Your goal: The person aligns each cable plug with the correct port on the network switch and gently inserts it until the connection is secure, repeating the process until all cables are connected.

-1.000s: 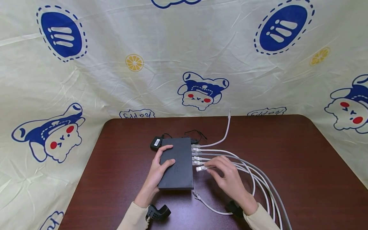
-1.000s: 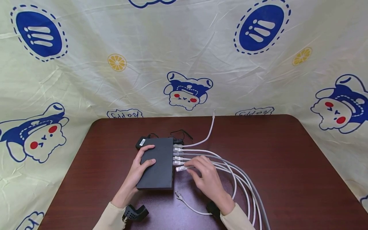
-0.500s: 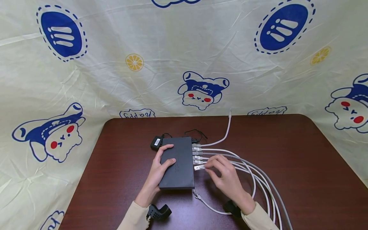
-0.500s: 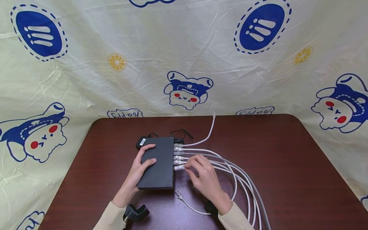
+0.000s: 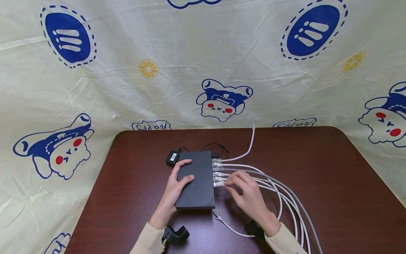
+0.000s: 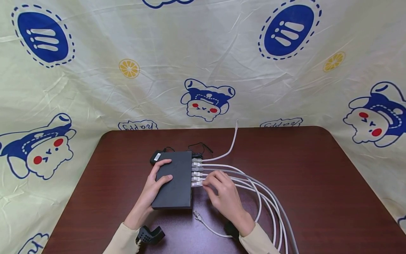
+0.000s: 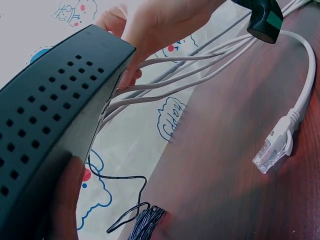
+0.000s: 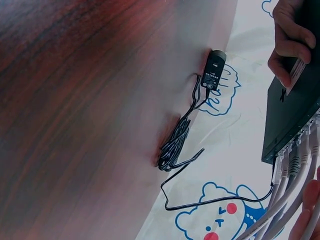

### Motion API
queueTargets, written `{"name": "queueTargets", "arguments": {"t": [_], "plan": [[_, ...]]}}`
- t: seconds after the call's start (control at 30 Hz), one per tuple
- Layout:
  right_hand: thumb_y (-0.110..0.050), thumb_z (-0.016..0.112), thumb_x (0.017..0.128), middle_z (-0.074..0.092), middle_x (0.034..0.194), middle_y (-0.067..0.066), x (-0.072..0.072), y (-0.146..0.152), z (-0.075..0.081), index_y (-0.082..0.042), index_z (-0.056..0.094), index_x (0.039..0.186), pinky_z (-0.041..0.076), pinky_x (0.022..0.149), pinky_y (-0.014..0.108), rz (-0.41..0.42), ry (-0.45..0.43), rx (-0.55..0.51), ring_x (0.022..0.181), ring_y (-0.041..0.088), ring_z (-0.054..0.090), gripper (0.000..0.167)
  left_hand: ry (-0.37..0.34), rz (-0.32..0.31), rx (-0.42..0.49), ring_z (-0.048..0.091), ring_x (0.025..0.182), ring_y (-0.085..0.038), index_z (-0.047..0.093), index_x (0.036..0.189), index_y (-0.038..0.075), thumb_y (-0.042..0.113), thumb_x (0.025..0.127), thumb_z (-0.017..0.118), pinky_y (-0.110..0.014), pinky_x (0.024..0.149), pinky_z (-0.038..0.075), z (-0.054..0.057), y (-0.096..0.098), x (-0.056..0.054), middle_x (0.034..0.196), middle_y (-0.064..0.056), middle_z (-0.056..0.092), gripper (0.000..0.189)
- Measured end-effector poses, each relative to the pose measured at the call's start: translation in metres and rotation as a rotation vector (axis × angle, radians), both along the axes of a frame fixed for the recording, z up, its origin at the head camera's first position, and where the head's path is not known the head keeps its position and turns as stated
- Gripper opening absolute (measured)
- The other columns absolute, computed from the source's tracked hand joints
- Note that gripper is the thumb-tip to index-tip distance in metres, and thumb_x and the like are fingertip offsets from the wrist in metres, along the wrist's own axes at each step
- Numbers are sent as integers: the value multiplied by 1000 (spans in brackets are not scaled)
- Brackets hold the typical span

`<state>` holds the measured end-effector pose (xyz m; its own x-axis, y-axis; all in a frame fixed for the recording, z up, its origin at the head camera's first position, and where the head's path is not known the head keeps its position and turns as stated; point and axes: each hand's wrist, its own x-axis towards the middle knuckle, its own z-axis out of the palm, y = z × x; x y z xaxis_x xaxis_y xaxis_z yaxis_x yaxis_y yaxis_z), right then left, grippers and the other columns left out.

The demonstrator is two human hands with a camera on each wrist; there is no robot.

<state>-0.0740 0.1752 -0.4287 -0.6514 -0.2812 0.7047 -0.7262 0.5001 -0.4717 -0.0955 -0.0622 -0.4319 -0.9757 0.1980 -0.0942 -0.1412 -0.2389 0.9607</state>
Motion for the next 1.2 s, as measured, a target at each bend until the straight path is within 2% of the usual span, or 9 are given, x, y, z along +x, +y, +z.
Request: {"name": "queueTargets", "arguments": {"t": [0.43,0.73,0.9,1.1,1.2], "plan": [[9,76,70,59,86,-1,3,-2,-1,-9,68,85,44,74,23,-1,-15,8,80,16,58,24,1,11,-11,45,114,-31,49,135,22,10,91,61,-39,81,44,0,1,1,142,-11,35,47],[9,72,73,61,88,0,4,-2,-2,-8,69,89,44,77,21,11,-8,-11,81,17,60,24,16,10,-9,47,109,-31,48,136,18,10,91,61,-37,78,45,-1,0,-1,143,-14,33,48],[6,72,78,62,88,1,5,-2,-2,-7,69,90,45,74,21,15,-6,4,80,16,60,19,13,11,0,50,105,-30,48,136,18,9,90,61,-37,77,46,0,0,-1,142,-14,35,48],[0,71,83,62,87,1,3,-2,0,-7,70,88,46,71,23,22,46,16,79,16,60,9,18,-1,14,54,98,-28,48,136,17,7,90,61,-37,73,47,1,1,-1,140,-15,36,49],[-4,71,85,63,86,1,2,-3,1,-7,70,88,46,70,25,16,67,12,78,16,59,4,22,0,6,52,100,-28,48,136,18,8,90,61,-37,75,46,1,1,-1,140,-15,36,48]]}}
